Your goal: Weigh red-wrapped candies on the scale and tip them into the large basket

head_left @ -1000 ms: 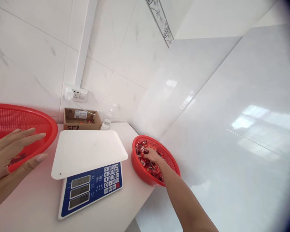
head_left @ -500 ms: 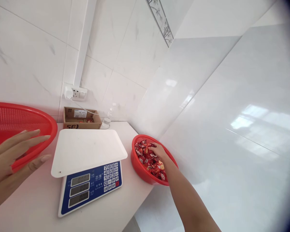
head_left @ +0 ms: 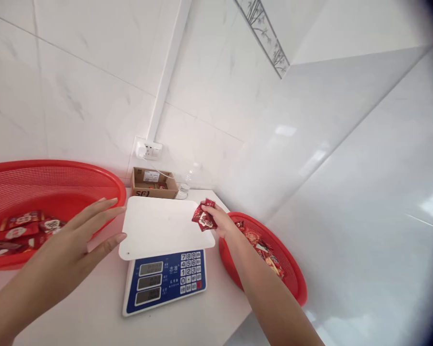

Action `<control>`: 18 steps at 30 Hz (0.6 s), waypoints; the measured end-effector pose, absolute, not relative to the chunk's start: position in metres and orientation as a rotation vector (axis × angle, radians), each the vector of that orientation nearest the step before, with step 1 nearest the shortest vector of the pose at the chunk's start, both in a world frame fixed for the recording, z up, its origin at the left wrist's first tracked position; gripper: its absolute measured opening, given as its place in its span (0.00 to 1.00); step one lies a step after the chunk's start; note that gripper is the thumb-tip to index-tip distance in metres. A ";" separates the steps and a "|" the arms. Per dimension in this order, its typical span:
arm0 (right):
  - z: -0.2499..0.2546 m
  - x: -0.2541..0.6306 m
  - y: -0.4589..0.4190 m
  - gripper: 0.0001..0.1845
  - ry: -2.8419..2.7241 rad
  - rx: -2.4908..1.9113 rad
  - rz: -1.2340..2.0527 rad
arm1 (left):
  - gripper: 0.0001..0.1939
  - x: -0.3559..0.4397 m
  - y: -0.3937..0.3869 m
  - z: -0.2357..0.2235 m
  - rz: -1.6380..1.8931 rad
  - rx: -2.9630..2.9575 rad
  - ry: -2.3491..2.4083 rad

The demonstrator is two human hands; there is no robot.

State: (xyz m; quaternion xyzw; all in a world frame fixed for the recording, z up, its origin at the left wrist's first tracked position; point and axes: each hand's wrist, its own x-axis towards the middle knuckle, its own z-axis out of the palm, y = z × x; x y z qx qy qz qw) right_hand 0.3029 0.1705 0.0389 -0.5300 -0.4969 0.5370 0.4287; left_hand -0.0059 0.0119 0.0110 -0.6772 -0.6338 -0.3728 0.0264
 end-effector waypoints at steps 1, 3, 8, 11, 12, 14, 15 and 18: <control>0.037 0.287 0.170 0.17 -1.253 -1.301 1.413 | 0.24 -0.005 0.009 0.014 -1.145 -2.114 -1.975; 0.032 0.261 0.168 0.16 -1.311 -1.286 1.518 | 0.25 -0.002 0.004 0.021 -1.145 -2.137 -1.998; 0.023 0.232 0.167 0.13 -1.529 -1.373 1.417 | 0.26 -0.001 -0.004 0.033 -1.135 -2.123 -2.053; 0.023 0.231 0.167 0.13 -1.514 -1.420 1.346 | 0.25 -0.002 -0.006 0.034 -1.151 -2.094 -2.053; 0.024 0.232 0.166 0.13 -1.501 -1.427 1.340 | 0.25 -0.002 -0.006 0.034 -1.159 -2.091 -2.041; 0.026 0.235 0.165 0.14 -1.472 -1.440 1.351 | 0.25 -0.002 -0.006 0.034 -1.166 -2.096 -2.024; 0.027 0.236 0.165 0.15 -1.461 -1.446 1.359 | 0.25 -0.002 -0.005 0.034 -1.166 -2.100 -2.017; 0.025 0.240 0.167 0.17 -1.495 -1.476 1.330 | 0.25 -0.002 -0.005 0.033 -1.153 -2.107 -2.025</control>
